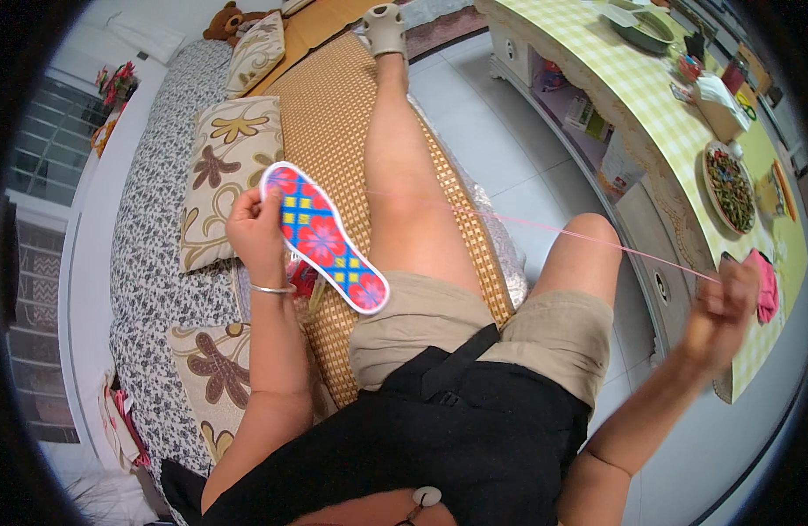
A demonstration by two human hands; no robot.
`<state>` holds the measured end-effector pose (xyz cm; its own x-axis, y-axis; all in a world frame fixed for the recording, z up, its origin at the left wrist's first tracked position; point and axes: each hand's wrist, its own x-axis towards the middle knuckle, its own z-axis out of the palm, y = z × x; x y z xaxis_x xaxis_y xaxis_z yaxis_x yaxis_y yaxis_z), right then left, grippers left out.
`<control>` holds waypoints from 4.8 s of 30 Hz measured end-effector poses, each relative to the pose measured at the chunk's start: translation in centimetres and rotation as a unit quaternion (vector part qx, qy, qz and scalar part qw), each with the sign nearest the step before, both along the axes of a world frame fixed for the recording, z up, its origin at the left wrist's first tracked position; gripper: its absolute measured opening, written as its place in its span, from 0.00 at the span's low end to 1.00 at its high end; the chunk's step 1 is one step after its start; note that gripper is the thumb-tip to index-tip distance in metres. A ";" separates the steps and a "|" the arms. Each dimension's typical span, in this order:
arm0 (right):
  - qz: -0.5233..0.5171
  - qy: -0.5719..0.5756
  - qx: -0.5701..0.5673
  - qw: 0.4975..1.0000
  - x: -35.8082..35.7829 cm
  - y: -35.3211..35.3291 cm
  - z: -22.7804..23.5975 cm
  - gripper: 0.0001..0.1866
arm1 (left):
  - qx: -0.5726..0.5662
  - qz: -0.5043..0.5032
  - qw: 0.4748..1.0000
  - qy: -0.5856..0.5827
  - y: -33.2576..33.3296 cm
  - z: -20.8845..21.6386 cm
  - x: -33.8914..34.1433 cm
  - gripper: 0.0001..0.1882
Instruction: The person sews a colorful decorative pattern onto a shoe insole by hand with a needle and pink thread.
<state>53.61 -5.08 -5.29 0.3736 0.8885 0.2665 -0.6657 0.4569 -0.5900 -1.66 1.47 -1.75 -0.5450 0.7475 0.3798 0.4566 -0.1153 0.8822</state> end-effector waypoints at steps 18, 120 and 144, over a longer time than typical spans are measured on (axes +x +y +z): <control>-0.122 -0.524 0.142 0.831 -26.5 4.3 4.5 0.08 | -0.057 -0.280 0.942 -0.178 -4.2 2.6 11.7 0.03; 0.376 0.070 -0.094 0.919 -21.6 6.5 -4.6 0.05 | -0.098 -0.468 0.877 0.038 -0.4 0.3 18.2 0.02; 0.397 0.222 -0.132 0.881 -18.3 7.1 -5.7 0.05 | -0.158 -0.500 0.851 0.038 1.8 -1.4 21.9 0.03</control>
